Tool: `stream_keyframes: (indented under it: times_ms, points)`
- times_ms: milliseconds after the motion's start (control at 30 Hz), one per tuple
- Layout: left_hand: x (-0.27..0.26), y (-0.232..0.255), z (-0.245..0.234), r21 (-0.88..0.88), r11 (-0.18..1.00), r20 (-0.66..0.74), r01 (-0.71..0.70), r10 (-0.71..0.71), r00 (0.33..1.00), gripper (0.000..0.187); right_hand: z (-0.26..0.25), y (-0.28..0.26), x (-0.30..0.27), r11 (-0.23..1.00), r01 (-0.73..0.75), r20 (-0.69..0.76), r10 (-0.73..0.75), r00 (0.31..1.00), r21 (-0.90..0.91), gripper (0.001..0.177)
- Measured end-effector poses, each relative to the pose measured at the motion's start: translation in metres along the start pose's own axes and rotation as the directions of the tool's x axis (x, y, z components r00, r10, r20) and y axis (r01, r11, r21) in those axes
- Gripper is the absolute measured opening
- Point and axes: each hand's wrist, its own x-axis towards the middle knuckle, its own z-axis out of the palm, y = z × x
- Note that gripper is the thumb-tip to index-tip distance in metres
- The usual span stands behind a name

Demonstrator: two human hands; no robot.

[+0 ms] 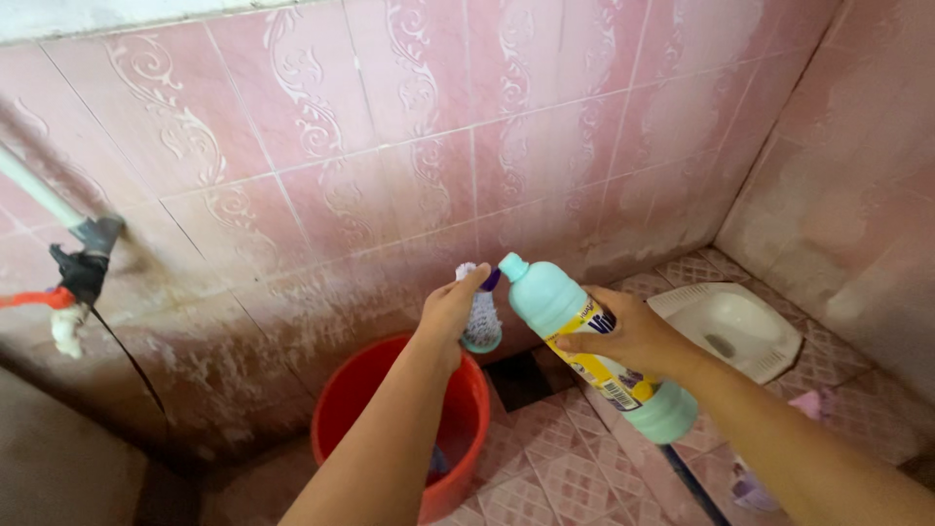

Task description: The person cleans a bathroom by applying liquid cleaner and water to surfaces with a brush, then scrubbing a bucket and a squat toilet.

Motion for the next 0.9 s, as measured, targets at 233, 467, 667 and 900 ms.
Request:
stream_keyframes:
  times_ms: [233, 467, 667, 900]
  points:
    - [-0.015, -0.042, 0.065, -0.157, 0.987, -0.038, -0.035, 0.029, 0.999, 0.04, -0.048, 0.018, -0.046, 0.932, -0.07, -0.067, 0.049, 0.997, -0.357, 0.072]
    - [-0.045, -0.07, 0.096, 0.138, 0.983, -0.138, -0.118, 0.137, 0.981, 0.042, -0.066, 0.033, -0.067, 0.842, -0.087, -0.071, 0.058, 0.996, -0.532, 0.079]
    - [-0.077, -0.054, 0.099, 0.351, 0.922, -0.277, -0.16, 0.266, 0.923, 0.041, -0.057, 0.023, -0.074, 0.799, -0.057, -0.096, -0.001, 0.995, -0.598, 0.079]
    - [-0.072, -0.047, 0.071, 0.111, 0.951, 0.044, -0.288, 0.285, 0.958, 0.04, -0.056, 0.023, -0.068, 0.993, -0.022, 0.184, 0.044, 0.982, -0.117, 0.058]
